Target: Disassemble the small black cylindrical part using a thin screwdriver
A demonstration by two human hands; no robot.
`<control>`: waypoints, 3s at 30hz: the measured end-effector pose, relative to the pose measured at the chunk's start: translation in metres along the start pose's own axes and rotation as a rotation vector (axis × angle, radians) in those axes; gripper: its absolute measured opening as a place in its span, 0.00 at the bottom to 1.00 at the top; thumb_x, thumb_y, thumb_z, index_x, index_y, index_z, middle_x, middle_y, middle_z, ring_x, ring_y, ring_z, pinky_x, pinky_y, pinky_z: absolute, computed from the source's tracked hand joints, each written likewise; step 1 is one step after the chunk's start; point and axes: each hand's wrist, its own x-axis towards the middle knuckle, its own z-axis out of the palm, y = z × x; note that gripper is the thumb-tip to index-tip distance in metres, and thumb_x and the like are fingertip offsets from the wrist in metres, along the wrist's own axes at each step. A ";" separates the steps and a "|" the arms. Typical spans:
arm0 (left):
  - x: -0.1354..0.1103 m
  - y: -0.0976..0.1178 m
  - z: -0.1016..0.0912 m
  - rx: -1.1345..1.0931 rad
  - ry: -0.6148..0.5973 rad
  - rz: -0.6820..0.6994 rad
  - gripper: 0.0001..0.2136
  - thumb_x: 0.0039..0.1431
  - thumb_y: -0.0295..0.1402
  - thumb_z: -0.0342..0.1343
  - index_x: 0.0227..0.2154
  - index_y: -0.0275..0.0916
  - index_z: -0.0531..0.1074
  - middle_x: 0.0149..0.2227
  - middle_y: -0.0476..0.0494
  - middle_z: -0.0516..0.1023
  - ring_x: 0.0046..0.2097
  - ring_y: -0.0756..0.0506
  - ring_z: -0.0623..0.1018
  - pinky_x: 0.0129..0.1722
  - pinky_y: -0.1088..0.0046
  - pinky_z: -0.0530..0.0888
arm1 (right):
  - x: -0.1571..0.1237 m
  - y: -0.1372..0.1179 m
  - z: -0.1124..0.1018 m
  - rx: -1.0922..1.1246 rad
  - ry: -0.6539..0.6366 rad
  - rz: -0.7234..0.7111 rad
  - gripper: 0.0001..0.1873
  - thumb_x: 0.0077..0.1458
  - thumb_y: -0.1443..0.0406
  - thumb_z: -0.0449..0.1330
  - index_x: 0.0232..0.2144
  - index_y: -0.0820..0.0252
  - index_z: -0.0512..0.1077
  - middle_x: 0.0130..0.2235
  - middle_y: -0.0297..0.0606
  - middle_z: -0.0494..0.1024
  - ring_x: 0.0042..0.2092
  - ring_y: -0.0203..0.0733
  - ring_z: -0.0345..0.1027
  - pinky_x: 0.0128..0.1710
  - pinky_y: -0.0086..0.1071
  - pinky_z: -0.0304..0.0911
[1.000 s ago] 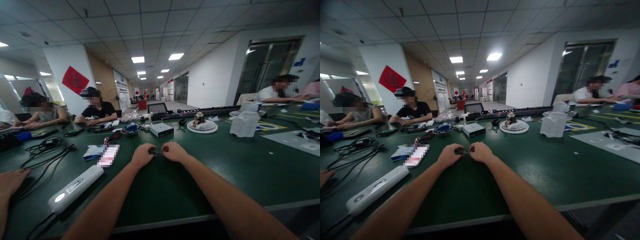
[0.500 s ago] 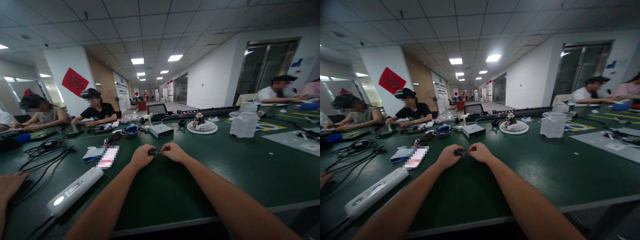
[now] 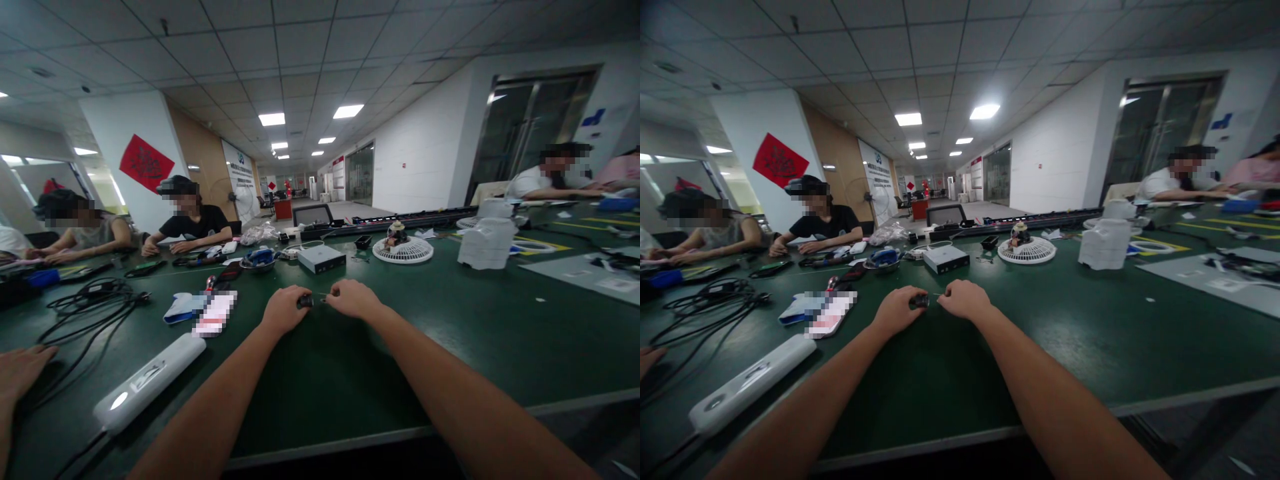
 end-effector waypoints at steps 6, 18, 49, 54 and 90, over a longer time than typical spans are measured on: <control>-0.001 -0.003 0.000 0.016 -0.011 -0.114 0.13 0.52 0.35 0.62 0.42 0.42 0.75 0.42 0.43 0.80 0.44 0.40 0.78 0.44 0.66 0.71 | 0.004 0.011 0.005 -0.008 0.096 0.064 0.14 0.52 0.55 0.61 0.36 0.56 0.79 0.36 0.47 0.79 0.37 0.51 0.74 0.35 0.36 0.64; 0.000 0.000 -0.002 0.002 -0.043 -0.142 0.13 0.53 0.35 0.61 0.42 0.42 0.75 0.42 0.42 0.80 0.43 0.40 0.78 0.42 0.67 0.72 | 0.015 0.011 0.026 -0.031 0.023 -0.024 0.10 0.58 0.61 0.57 0.39 0.56 0.77 0.39 0.44 0.79 0.39 0.46 0.72 0.36 0.33 0.63; -0.002 0.005 0.002 -0.226 -0.010 0.053 0.14 0.54 0.34 0.62 0.44 0.42 0.74 0.41 0.45 0.80 0.41 0.44 0.78 0.42 0.70 0.73 | 0.009 0.001 0.026 0.489 -0.033 -0.109 0.04 0.51 0.67 0.62 0.30 0.63 0.76 0.25 0.31 0.75 0.26 0.32 0.65 0.26 0.26 0.58; -0.002 0.008 -0.001 -0.239 -0.015 0.105 0.14 0.51 0.29 0.63 0.42 0.41 0.75 0.40 0.45 0.81 0.42 0.43 0.78 0.43 0.70 0.73 | 0.012 0.002 0.030 0.664 -0.030 -0.074 0.09 0.43 0.68 0.68 0.28 0.63 0.71 0.25 0.29 0.72 0.25 0.31 0.63 0.24 0.25 0.58; 0.000 -0.001 0.002 -0.119 0.045 -0.026 0.13 0.49 0.28 0.62 0.40 0.42 0.77 0.41 0.46 0.80 0.42 0.43 0.78 0.42 0.69 0.73 | 0.006 0.006 0.012 0.196 -0.057 -0.265 0.12 0.50 0.69 0.61 0.35 0.54 0.82 0.35 0.35 0.83 0.38 0.41 0.75 0.39 0.29 0.66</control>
